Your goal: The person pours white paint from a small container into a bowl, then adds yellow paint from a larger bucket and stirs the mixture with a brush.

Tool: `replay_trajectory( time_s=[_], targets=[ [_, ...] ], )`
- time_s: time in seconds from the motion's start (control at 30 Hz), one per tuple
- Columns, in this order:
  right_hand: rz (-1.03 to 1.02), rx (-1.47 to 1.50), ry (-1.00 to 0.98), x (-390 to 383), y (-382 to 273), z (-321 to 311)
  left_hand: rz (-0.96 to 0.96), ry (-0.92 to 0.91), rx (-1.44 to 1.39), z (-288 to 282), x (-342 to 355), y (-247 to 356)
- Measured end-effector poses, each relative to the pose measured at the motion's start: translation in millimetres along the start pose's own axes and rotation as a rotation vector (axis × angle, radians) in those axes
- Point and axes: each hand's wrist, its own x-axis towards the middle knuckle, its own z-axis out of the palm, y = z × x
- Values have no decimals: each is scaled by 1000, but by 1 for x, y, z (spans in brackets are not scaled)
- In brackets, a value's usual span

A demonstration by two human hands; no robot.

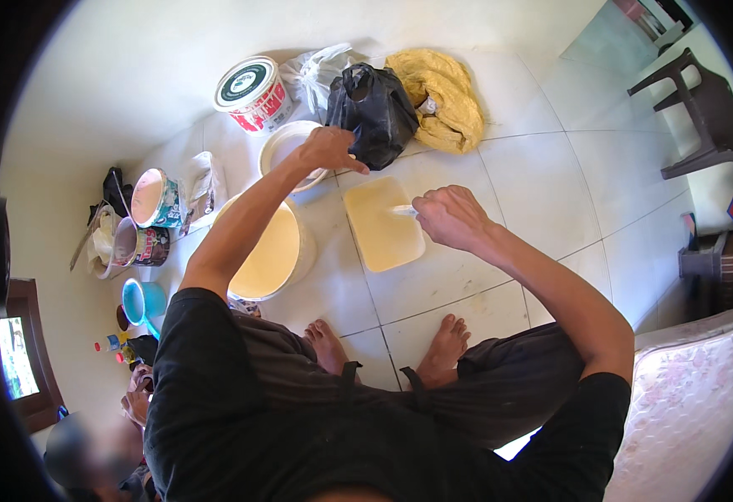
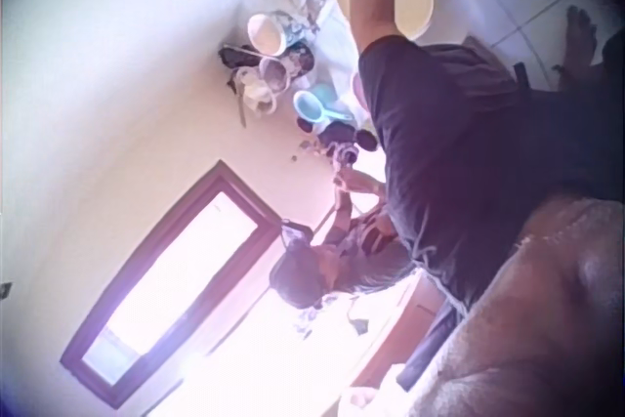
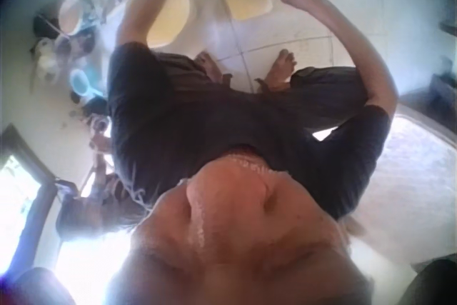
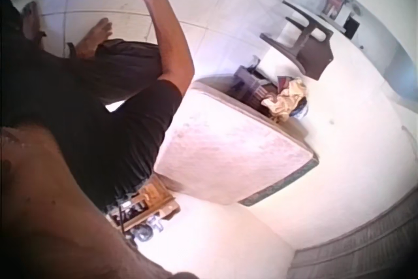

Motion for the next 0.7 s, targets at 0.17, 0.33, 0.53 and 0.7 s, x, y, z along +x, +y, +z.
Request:
replay_trajectory(
  time_s=[0.17,0.33,0.53,0.7],
  targets=[
    [-30,52,70,13,3,23,-136,30,-122,-32,-35,-39],
    [-56,31,-86,7,-4,34,-282,-139,-24,-68,-113,-94],
    [-102,61,-113,5,-11,12,-693,-585,-366,-55,-253,-133],
    [-107,99,-35,9,-7,2,-716,-262,-1139,10,-323,-118]
  ],
)
